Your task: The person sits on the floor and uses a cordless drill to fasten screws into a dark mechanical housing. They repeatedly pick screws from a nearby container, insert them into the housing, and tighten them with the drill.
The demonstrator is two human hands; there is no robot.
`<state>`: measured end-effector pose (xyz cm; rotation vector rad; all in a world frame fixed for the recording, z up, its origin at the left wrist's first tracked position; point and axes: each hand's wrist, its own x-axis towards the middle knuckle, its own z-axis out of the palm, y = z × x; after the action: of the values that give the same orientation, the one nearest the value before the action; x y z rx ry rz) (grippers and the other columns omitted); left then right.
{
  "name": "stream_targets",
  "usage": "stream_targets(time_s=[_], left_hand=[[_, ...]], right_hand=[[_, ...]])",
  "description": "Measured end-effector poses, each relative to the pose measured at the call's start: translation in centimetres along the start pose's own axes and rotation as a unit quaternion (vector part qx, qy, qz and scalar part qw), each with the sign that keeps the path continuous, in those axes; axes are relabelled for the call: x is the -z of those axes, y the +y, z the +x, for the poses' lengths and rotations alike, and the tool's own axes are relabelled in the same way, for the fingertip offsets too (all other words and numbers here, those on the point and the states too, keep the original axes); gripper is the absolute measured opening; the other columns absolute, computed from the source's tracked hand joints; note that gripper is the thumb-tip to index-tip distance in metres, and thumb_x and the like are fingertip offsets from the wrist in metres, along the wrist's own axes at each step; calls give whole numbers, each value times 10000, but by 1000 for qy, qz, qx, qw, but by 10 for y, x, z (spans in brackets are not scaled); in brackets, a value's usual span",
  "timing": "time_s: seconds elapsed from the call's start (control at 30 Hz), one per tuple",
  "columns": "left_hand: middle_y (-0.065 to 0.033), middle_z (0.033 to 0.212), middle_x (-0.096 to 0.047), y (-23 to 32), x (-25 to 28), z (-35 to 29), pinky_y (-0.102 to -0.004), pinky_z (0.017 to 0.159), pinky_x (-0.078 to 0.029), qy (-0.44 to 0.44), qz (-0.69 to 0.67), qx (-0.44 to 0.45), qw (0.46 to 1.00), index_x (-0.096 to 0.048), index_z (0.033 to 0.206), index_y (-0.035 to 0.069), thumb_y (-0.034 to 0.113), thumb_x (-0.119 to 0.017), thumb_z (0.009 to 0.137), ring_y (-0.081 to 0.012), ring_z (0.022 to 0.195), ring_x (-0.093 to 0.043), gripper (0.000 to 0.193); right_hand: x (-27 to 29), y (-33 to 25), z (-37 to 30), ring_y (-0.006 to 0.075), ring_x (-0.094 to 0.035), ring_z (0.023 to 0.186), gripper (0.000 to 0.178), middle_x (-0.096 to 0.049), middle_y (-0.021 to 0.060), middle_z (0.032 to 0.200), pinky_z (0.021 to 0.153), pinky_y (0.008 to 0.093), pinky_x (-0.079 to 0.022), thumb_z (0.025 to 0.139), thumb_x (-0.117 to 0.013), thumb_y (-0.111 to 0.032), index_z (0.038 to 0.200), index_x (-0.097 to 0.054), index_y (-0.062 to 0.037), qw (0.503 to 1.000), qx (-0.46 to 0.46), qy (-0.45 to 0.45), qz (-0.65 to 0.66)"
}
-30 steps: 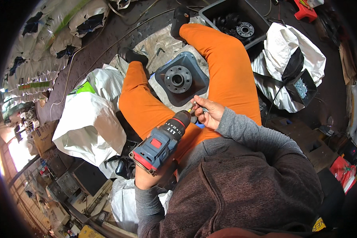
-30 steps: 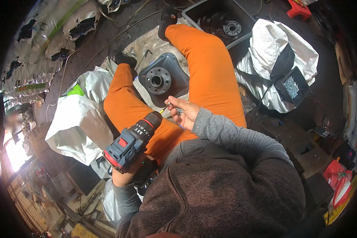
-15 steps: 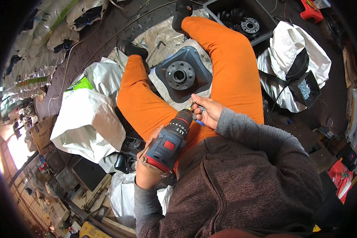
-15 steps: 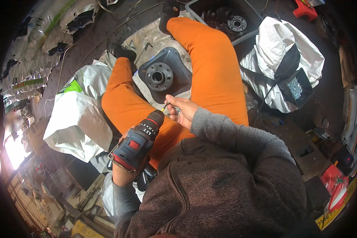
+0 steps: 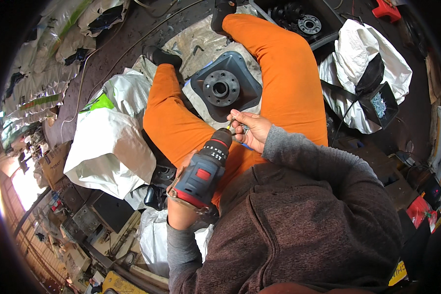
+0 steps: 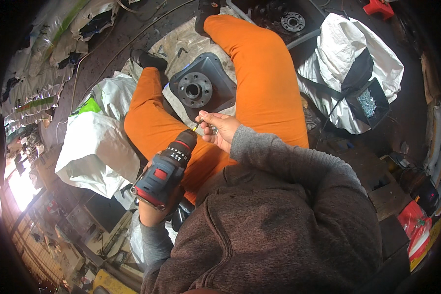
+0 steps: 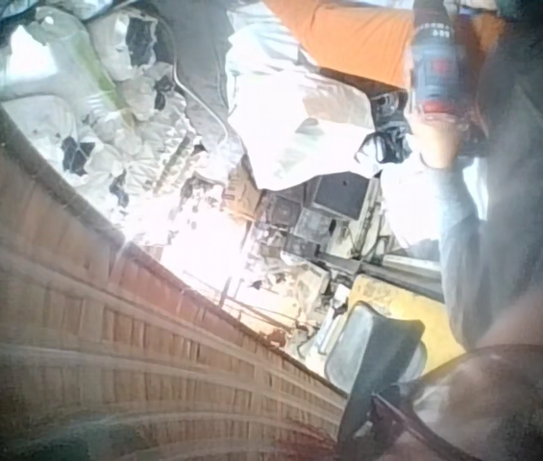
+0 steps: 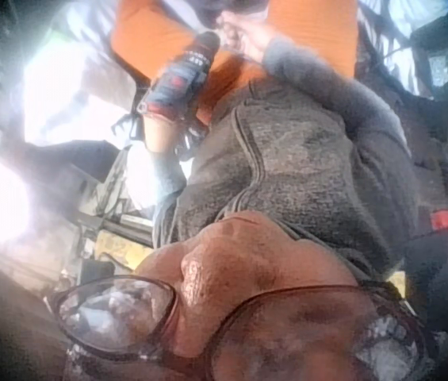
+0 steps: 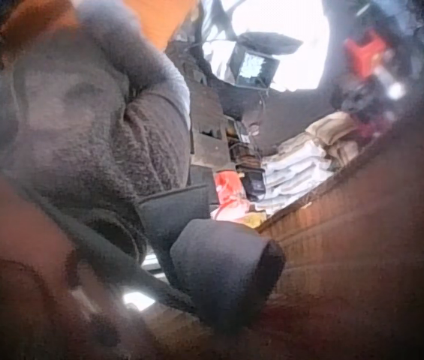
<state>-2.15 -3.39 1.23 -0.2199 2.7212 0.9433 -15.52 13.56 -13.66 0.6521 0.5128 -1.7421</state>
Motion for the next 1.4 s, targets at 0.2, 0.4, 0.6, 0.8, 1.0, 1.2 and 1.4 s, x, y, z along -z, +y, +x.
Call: stream_targets(time_s=[0.2, 0.4, 0.6, 0.8, 1.0, 1.2, 1.4], left_hand=[[-147, 1280, -594, 19, 4, 2, -378, 955, -494, -8, -71, 127, 989, -616, 1175, 62, 113, -768, 706, -311, 1153, -597, 496], [-141, 1147, -651, 0, 29, 20, -409, 962, -482, -42, 92, -74, 992, -642, 1109, 47, 43, -694, 703, -317, 1103, -616, 409], [-113, 1020, -679, 8, 39, 43, -363, 853, -503, 15, 16, -36, 999, -641, 1075, -1, 1, -696, 769, -252, 933, -658, 310], [-176, 1036, -669, -9, 28, 45, -373, 842, -513, -27, -39, 86, 995, -620, 1096, -14, 23, -701, 706, -311, 962, -659, 401], [-124, 987, -680, -7, 25, 55, -352, 814, -509, -26, -18, 90, 995, -636, 1058, -5, 14, -694, 756, -256, 905, -661, 309], [-157, 945, -680, -16, 30, 60, -366, 767, -524, -41, -10, 96, 994, -634, 1005, -13, 56, -720, 712, -303, 865, -671, 313], [-174, 834, -678, -6, 38, 71, -395, 708, -530, -77, 28, 98, 992, -655, 909, 3, 130, -740, 707, -345, 801, -676, 253]], right_hand=[[4, -2, 1, 38, -536, 587, 262, -545, -48, 709, 543, 192, -498, 970, -580, -294, 1048, -617, -47, 999, -30, 15, -22], [18, -21, -7, 16, -341, 503, 435, -384, -86, 646, 432, 184, -306, 998, -509, -369, 1209, -581, 5, 981, 36, 77, -172], [16, -57, 85, 89, -530, 580, 397, -580, -19, 682, 529, 294, -436, 944, -585, -387, 1053, -681, -18, 782, 428, 258, -374], [-1, -59, 78, 310, -606, 640, 526, -616, 151, 671, 614, 403, -464, 860, -640, -524, 727, -633, -14, 657, 292, 277, -638], [16, -37, 95, 336, -548, 614, 545, -547, 167, 662, 587, 429, -431, 868, -640, -493, 665, -541, 2, 617, 443, 289, -583], [17, -32, 100, 347, -565, 667, 507, -573, 152, 708, 620, 447, -441, 872, -634, -487, 689, -566, -19, 651, 431, 298, -549], [16, -27, 99, 330, -549, 641, 495, -559, 143, 691, 594, 429, -430, 867, -653, -459, 667, -560, -16, 666, 444, 291, -524]])
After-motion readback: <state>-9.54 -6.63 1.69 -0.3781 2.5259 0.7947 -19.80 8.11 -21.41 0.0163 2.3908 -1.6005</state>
